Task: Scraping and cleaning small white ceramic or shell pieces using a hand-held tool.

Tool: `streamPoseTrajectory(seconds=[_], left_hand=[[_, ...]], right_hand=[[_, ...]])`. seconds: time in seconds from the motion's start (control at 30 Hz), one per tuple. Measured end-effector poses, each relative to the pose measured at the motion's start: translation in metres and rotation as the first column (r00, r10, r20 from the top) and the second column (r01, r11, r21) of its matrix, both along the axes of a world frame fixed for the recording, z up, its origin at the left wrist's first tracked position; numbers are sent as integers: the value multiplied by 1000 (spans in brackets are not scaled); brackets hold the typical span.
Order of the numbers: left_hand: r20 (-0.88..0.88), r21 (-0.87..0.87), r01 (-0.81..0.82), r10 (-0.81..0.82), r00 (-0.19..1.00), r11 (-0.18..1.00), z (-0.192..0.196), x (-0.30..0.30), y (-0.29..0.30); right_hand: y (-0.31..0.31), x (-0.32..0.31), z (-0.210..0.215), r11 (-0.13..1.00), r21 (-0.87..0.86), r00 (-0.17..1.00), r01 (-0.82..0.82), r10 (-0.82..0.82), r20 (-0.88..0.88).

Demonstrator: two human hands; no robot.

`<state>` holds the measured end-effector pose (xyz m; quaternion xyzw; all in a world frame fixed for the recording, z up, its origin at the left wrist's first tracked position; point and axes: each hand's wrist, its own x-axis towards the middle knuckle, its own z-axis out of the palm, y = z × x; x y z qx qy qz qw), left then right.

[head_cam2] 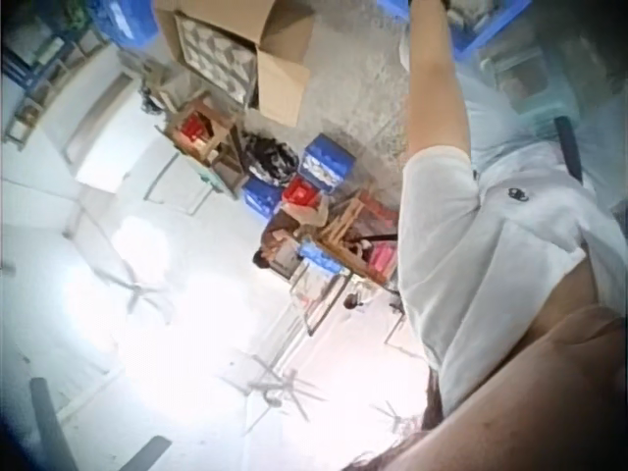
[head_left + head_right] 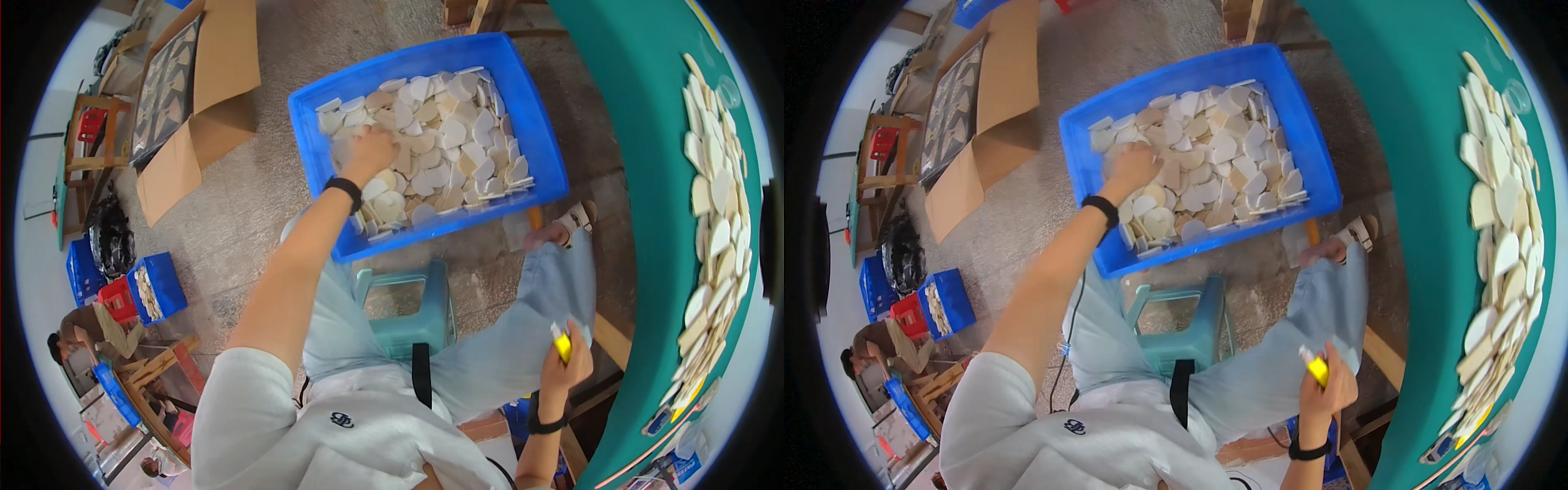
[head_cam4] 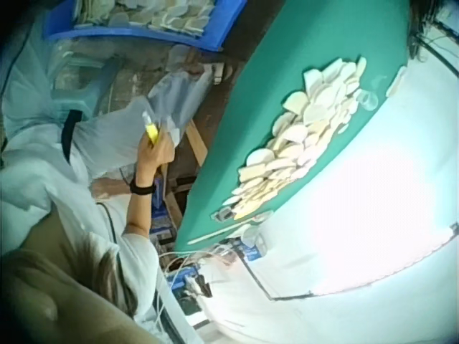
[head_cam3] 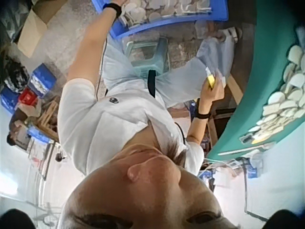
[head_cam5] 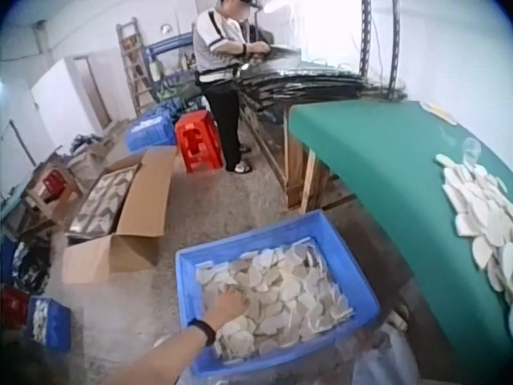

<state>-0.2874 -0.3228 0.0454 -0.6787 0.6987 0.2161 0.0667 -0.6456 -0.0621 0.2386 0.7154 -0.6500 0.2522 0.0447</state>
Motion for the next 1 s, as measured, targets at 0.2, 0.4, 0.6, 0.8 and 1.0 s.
streamPoseTrajectory(seconds=[0.2,0.4,0.6,0.8,1.0], left_hand=[[52,-5,8,-8,999,1000,-81,-73,-28],[4,11,-21,21,1000,1000,-101,-72,-42],[-826,401,-27,374,423,916,9,-67,-19],[-799,462,332,548,-248,823,191,-73,104],[-701,333,458,541,-465,825,264,-58,202]], right_hand=[[-11,-3,2,996,72,998,56,-54,-30],[-18,-4,3,994,81,998,68,-67,-22],[-10,-6,2,994,78,994,78,-84,76],[-6,-1,0,995,78,970,58,-74,230],[18,20,11,994,33,903,106,-110,415]])
